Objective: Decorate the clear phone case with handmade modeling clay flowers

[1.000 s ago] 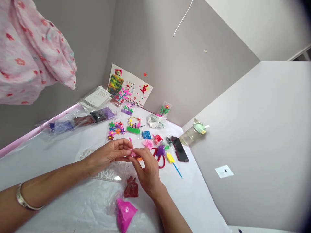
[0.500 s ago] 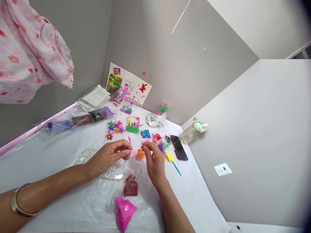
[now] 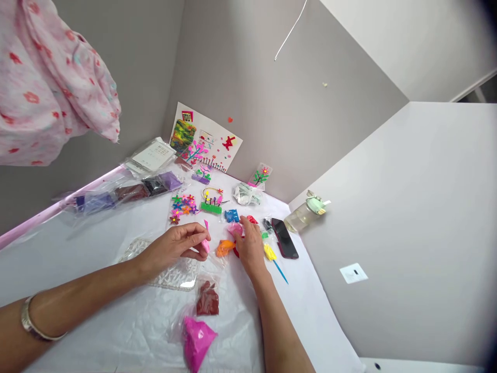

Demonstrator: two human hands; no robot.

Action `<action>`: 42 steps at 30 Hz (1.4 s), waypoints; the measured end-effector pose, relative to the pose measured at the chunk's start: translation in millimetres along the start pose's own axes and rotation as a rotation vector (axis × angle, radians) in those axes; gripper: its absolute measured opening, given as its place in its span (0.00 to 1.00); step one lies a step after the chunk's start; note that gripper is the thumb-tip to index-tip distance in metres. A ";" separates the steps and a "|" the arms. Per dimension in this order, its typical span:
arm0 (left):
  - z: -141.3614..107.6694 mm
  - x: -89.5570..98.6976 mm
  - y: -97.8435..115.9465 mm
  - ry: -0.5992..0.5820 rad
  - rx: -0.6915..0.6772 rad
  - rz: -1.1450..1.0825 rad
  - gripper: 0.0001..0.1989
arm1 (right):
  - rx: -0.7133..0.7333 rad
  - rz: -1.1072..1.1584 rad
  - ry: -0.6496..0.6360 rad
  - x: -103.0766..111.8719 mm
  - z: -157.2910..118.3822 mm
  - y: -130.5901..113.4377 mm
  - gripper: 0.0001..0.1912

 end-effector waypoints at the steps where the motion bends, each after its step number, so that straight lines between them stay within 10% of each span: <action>1: -0.5 0.1 1.0 0.006 0.010 -0.012 0.23 | -0.004 0.002 -0.005 -2.2 1.0 2.9 0.22; 13: -2.9 6.0 11.9 0.082 -0.015 0.143 0.19 | 0.281 0.208 0.038 17.9 -25.6 -64.2 0.14; 28: -9.7 8.5 11.7 0.122 -0.439 1.049 0.11 | 0.511 0.213 0.210 28.0 -40.9 -109.6 0.15; 42: -9.2 0.6 23.6 0.027 -0.439 1.017 0.06 | 0.085 0.623 -0.032 9.6 -39.2 -96.0 0.05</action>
Point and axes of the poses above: each hand's wrist, its own z-axis towards the middle knuckle, its own x-axis out of the back of the hand, y = z × x, the point moved 4 cm from there along z, towards the middle knuckle, and after that the axes turned 2 degrees about -y, right-handed, at the moved point
